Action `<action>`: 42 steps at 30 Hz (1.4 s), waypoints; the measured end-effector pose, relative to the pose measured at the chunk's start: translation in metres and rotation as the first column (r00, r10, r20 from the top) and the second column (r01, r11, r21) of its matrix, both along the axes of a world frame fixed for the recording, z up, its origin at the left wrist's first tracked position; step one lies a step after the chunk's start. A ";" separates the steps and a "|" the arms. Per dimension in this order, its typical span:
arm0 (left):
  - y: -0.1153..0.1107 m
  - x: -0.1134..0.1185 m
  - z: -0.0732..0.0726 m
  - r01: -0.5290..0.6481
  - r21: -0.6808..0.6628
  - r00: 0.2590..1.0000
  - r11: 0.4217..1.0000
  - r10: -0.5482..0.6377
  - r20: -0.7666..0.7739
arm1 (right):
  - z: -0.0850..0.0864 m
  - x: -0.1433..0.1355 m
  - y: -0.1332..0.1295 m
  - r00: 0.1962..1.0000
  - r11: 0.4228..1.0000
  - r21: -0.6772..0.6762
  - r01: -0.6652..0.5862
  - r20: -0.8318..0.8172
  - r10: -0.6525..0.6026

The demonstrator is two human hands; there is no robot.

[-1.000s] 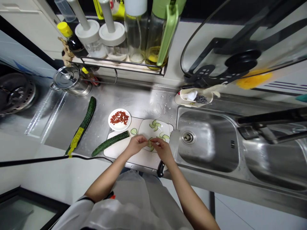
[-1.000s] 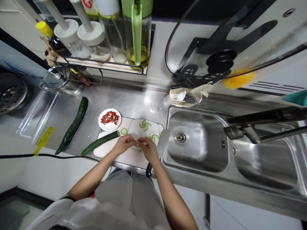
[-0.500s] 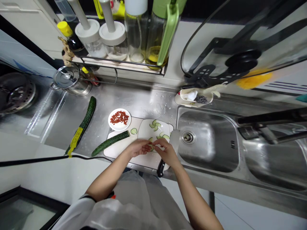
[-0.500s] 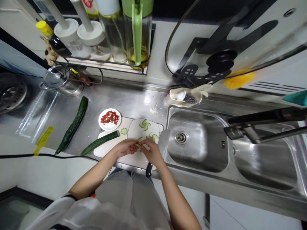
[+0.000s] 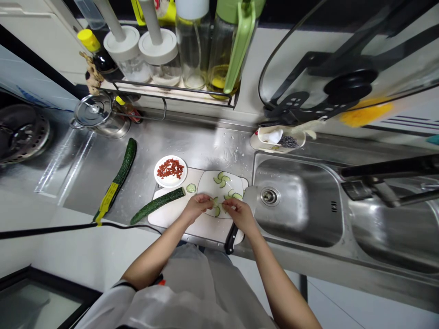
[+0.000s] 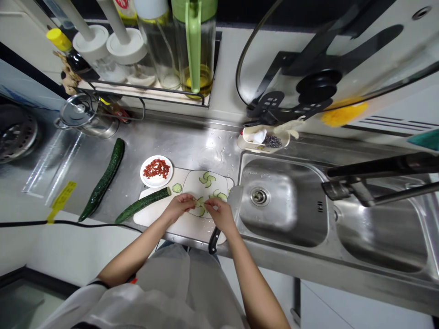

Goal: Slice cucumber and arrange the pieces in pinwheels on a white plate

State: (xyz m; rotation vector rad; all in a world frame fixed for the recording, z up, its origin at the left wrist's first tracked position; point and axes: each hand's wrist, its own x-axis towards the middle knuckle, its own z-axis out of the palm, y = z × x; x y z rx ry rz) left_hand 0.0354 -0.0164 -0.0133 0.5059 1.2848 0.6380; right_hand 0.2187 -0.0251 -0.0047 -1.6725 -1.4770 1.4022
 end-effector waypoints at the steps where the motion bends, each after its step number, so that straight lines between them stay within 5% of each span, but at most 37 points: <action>1: -0.001 0.001 -0.001 0.024 0.033 0.999 0.999 -0.022 -0.043 | -0.003 0.000 0.001 1.000 1.000 0.012 -0.004 0.021 0.004; 5: -0.006 0.005 -0.005 0.121 0.150 0.964 0.981 -0.080 -0.252 | -0.013 0.002 0.003 0.987 0.994 0.100 -0.051 0.160 0.035; 9: -0.013 0.008 -0.006 0.316 0.249 0.838 0.916 -0.147 -0.525 | -0.017 0.001 0.004 0.949 0.965 0.200 -0.167 0.298 0.102; 14: -0.017 0.011 -0.004 0.489 0.250 0.702 0.836 -0.207 -0.681 | -0.014 -0.004 0.006 0.868 0.939 0.177 -0.295 0.461 0.185; 28: -0.016 0.014 -0.003 0.591 0.192 0.617 0.784 -0.286 -0.733 | -0.018 -0.010 0.005 0.736 0.898 0.141 -0.417 0.632 0.243; 42: -0.023 0.019 0.000 0.686 0.117 0.434 0.718 -0.276 -0.858 | -0.020 -0.014 0.000 0.664 0.863 0.196 -0.465 0.722 0.194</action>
